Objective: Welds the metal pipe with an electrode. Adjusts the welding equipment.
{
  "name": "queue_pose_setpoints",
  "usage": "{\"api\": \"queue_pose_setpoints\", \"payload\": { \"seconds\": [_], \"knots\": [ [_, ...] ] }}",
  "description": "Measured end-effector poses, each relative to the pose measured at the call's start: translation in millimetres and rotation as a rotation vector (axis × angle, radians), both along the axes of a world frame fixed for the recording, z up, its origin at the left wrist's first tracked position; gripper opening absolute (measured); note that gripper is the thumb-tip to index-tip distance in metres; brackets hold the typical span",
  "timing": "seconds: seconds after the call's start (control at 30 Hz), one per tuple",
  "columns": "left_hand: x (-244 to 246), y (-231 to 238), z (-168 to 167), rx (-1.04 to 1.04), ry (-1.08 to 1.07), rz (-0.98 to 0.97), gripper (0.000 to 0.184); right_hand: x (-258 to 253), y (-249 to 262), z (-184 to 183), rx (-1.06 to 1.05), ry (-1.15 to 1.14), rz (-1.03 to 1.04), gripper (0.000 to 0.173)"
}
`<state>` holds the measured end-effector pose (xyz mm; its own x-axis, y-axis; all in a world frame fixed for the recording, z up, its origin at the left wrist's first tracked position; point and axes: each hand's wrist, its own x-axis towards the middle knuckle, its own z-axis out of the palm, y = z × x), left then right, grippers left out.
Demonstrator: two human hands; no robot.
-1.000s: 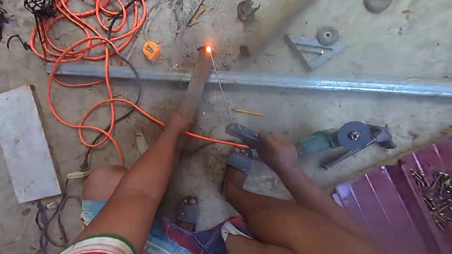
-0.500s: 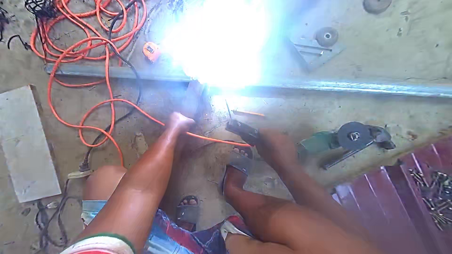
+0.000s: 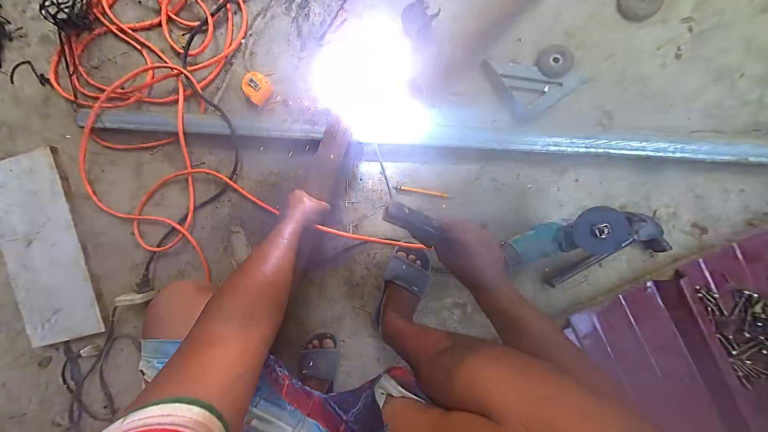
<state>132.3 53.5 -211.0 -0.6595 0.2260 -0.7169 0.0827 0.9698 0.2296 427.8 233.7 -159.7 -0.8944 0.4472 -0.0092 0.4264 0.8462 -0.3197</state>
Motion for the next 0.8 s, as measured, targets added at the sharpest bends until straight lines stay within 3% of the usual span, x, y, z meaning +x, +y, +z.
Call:
{"api": "queue_pose_setpoints", "payload": {
  "seconds": [0.17, 0.47, 0.8],
  "knots": [
    [-6, -7, -14, 0.05, -0.006, 0.0, 0.07, 7, -2, 0, 0.016, 0.056, 0.011, 0.019],
    [-4, -3, -3, 0.033, -0.027, 0.004, 0.067, 4, 2, -3, 0.04, 0.064, -0.002, 0.019],
    [-9, -6, -15, 0.057, -0.027, 0.031, 0.068, -3, 10, -2, 0.056, 0.081, 0.019, 0.019]
  ]
}}
